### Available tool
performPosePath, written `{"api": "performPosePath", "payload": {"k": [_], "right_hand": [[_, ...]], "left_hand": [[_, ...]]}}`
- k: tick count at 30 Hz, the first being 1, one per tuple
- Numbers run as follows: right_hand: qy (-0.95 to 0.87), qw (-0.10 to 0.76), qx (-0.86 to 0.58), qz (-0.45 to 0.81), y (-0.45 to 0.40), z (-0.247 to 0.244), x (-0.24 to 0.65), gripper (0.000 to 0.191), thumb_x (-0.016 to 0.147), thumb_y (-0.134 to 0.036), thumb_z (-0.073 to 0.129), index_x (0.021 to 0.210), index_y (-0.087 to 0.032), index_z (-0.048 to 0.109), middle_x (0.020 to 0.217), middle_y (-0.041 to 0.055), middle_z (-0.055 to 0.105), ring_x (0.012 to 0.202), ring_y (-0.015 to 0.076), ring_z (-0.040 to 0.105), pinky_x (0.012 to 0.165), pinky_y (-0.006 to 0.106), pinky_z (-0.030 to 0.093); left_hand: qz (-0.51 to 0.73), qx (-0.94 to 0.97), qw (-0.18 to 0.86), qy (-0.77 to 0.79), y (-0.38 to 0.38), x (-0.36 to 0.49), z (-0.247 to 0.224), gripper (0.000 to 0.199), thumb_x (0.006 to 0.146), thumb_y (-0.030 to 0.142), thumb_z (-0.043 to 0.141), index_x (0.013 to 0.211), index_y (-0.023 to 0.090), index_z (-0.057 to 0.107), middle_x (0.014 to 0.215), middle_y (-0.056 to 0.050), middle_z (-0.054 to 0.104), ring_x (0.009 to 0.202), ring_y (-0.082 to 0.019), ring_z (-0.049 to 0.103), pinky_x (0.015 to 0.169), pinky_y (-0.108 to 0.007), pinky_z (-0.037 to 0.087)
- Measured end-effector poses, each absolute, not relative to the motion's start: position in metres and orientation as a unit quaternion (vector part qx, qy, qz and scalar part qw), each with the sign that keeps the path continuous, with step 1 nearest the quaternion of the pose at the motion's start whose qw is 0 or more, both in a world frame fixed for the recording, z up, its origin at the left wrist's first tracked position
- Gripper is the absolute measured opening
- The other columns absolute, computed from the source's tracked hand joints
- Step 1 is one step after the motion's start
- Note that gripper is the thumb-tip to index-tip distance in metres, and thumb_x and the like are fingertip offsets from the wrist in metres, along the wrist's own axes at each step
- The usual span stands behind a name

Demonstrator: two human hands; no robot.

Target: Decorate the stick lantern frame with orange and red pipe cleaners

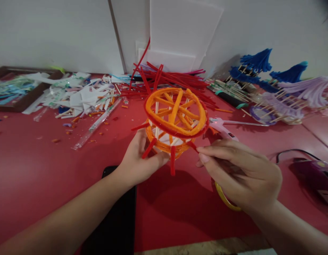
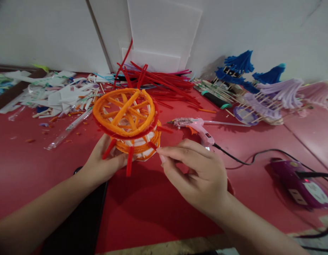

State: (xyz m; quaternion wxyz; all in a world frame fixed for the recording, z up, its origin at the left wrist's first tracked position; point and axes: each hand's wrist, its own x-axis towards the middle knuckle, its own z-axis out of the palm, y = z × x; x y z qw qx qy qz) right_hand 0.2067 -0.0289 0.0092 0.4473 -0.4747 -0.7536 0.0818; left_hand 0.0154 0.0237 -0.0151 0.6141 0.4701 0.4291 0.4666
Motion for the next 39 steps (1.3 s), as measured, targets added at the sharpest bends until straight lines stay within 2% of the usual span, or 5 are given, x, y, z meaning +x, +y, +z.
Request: {"api": "performPosePath", "payload": {"k": [14,19,23,27,39], "right_hand": [[-0.747,0.442,-0.491,0.073,-0.0289,0.0072,0.2068,0.024,0.078,-0.006,0.063,0.094,-0.024,0.065,0.073,-0.002,0.067,0.059,0.0101,0.06,0.053,0.024,0.048],[-0.729,0.457,-0.489,0.144,-0.0305,0.0045,0.206,0.022,0.082,-0.009,0.059,0.098,-0.023,0.063,0.076,-0.0015,0.069,0.058,0.0098,0.064,0.052,0.021,0.053],[-0.732,0.471,-0.478,0.117,-0.032,0.0036,0.2042,0.033,0.08,-0.011,0.062,0.109,-0.025,0.06,0.084,-0.0003,0.07,0.062,0.0113,0.066,0.059,0.024,0.057],[-0.763,0.459,-0.455,0.016,-0.0307,0.0079,0.2007,0.03,0.076,-0.005,0.063,0.099,-0.024,0.06,0.077,-0.0022,0.07,0.061,0.0104,0.065,0.061,0.022,0.057],[-0.774,0.434,-0.461,0.009,-0.0303,0.0092,0.2003,0.027,0.079,-0.004,0.061,0.095,-0.026,0.061,0.076,-0.0013,0.071,0.058,0.0117,0.064,0.057,0.024,0.055]], "left_hand": [[0.462,0.466,0.617,0.434,0.023,0.0157,-0.0136,0.048,0.052,0.006,0.072,0.093,0.02,0.053,0.103,-0.007,0.068,0.103,-0.03,0.065,0.082,-0.043,0.058],[0.454,0.465,0.626,0.431,0.0224,0.017,-0.0102,0.047,0.052,0.01,0.072,0.092,0.021,0.05,0.1,-0.006,0.067,0.097,-0.031,0.067,0.072,-0.042,0.06],[0.453,0.496,0.617,0.41,0.0222,0.0169,-0.0093,0.042,0.056,0.01,0.07,0.089,0.021,0.048,0.098,-0.006,0.067,0.095,-0.029,0.068,0.081,-0.046,0.058],[0.467,0.52,0.594,0.398,0.022,0.0158,-0.0113,0.04,0.057,0.008,0.07,0.089,0.02,0.049,0.104,-0.006,0.067,0.106,-0.028,0.064,0.094,-0.046,0.052],[0.452,0.512,0.607,0.406,0.0211,0.0139,-0.0143,0.042,0.055,0.008,0.075,0.09,0.021,0.056,0.09,-0.004,0.069,0.087,-0.027,0.068,0.077,-0.04,0.058]]}}
